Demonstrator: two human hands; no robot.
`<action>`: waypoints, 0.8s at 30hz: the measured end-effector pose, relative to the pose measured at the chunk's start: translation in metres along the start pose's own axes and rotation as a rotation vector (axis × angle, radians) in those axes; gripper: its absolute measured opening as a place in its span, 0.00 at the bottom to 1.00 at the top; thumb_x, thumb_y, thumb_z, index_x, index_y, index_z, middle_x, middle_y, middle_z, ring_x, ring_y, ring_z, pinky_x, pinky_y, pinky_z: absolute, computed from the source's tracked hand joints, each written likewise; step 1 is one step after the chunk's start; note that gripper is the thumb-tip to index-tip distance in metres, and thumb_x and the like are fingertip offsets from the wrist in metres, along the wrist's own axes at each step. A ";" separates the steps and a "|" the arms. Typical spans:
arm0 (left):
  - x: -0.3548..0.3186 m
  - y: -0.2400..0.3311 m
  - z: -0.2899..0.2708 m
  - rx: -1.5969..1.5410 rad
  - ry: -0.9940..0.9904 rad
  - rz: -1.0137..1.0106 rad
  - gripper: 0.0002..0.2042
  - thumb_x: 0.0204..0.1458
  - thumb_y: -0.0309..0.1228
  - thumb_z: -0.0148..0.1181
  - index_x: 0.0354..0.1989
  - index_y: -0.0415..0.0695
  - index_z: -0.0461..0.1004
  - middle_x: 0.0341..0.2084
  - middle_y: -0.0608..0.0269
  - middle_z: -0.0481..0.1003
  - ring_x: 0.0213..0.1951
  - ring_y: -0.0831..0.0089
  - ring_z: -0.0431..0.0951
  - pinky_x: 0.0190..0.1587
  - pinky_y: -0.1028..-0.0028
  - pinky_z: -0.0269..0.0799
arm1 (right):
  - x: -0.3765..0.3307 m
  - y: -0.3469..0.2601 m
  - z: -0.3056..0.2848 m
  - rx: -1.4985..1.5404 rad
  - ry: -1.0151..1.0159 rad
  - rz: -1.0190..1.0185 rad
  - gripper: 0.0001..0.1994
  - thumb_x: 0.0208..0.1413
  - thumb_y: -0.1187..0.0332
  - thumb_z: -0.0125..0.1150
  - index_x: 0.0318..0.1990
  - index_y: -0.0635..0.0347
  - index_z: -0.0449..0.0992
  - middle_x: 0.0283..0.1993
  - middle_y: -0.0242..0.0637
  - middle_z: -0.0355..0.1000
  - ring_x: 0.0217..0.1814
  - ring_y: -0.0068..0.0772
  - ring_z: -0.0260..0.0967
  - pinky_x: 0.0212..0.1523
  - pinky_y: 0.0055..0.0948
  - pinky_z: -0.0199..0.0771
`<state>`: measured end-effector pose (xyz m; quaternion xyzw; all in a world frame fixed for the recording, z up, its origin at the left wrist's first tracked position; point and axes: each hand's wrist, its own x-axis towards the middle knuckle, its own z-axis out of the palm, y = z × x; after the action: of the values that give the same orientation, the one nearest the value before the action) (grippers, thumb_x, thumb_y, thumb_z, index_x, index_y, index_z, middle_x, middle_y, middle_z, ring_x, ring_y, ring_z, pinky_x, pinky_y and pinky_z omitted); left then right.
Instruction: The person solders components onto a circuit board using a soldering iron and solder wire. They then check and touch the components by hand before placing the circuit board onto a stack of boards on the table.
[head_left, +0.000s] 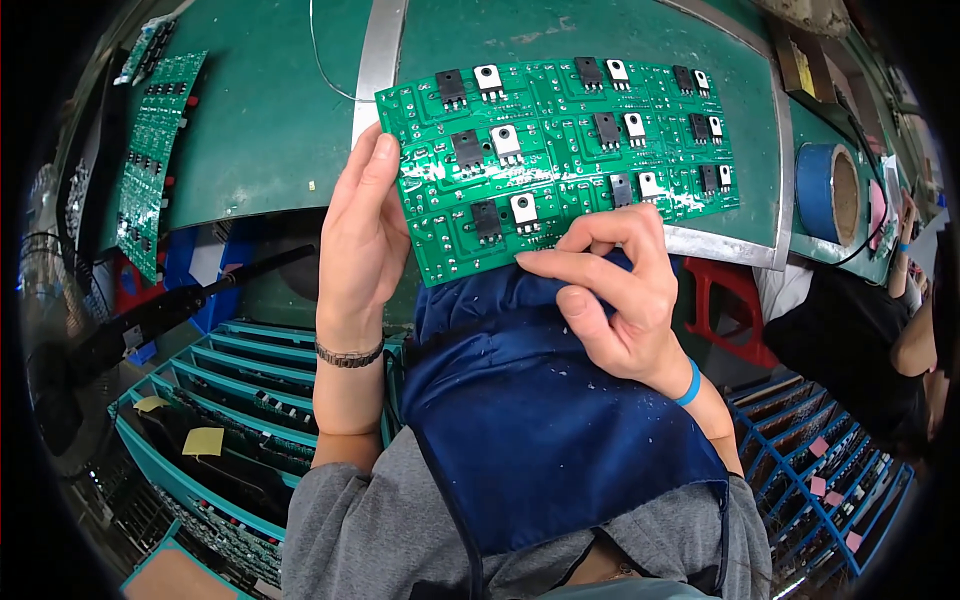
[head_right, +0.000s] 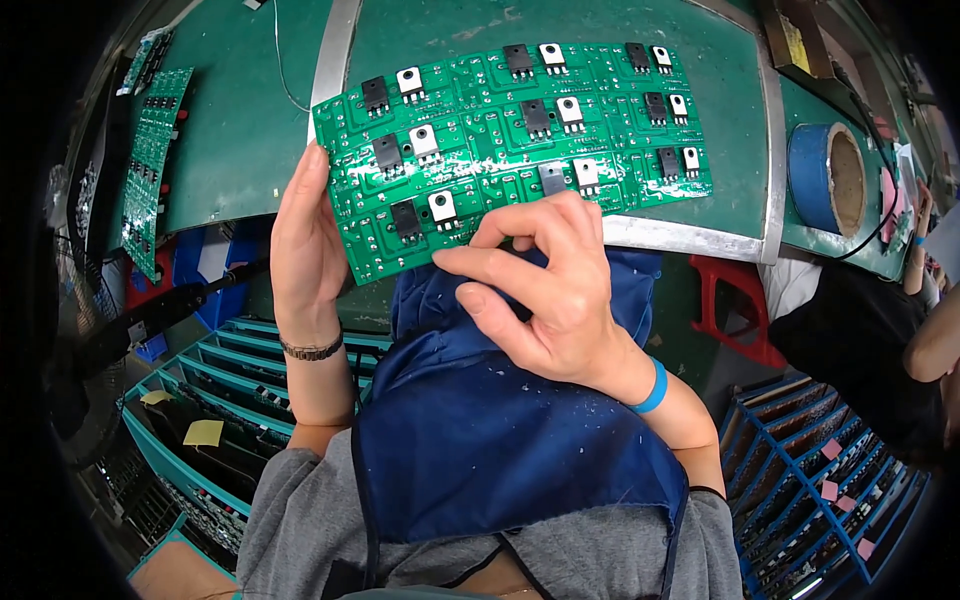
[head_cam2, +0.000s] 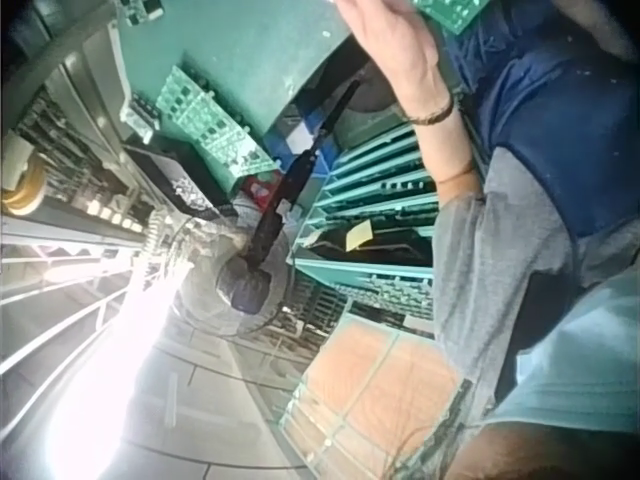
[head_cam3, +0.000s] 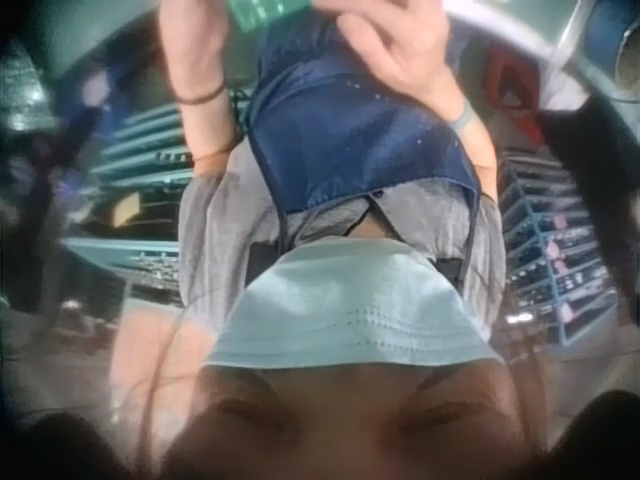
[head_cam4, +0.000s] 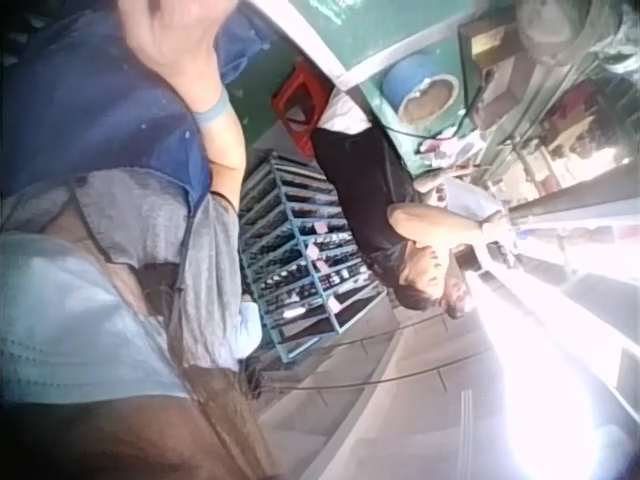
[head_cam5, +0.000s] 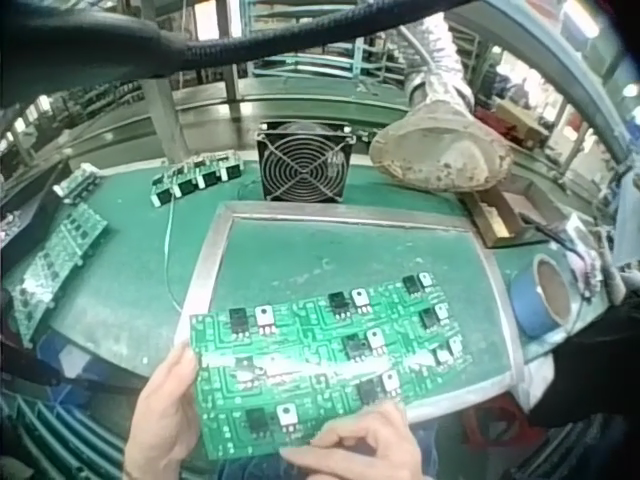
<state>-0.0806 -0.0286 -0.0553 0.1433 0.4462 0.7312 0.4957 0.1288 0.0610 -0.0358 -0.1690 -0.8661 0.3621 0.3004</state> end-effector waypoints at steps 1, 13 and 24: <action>0.000 0.000 0.000 0.001 0.003 0.001 0.19 0.68 0.34 0.42 0.62 0.35 0.61 0.51 0.58 0.74 0.50 0.75 0.77 0.51 0.74 0.76 | 0.001 -0.003 0.001 -0.037 -0.019 -0.004 0.12 0.45 0.65 0.67 0.39 0.52 0.83 0.38 0.27 0.70 0.36 0.31 0.59 0.41 0.32 0.56; 0.000 0.000 -0.001 0.006 0.023 -0.016 0.19 0.68 0.35 0.42 0.62 0.36 0.61 0.51 0.59 0.74 0.50 0.76 0.77 0.51 0.75 0.75 | -0.005 0.005 0.002 0.002 -0.048 -0.085 0.09 0.46 0.66 0.61 0.33 0.56 0.84 0.36 0.32 0.69 0.37 0.33 0.61 0.38 0.32 0.61; 0.000 -0.001 0.000 0.000 0.020 -0.007 0.19 0.68 0.34 0.42 0.62 0.36 0.61 0.51 0.59 0.74 0.50 0.77 0.77 0.50 0.75 0.76 | -0.003 0.002 0.003 -0.164 0.045 -0.029 0.14 0.43 0.65 0.68 0.41 0.51 0.84 0.34 0.26 0.70 0.33 0.29 0.60 0.38 0.33 0.57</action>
<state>-0.0802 -0.0290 -0.0560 0.1347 0.4517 0.7307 0.4939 0.1294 0.0598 -0.0399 -0.1887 -0.8883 0.2816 0.3099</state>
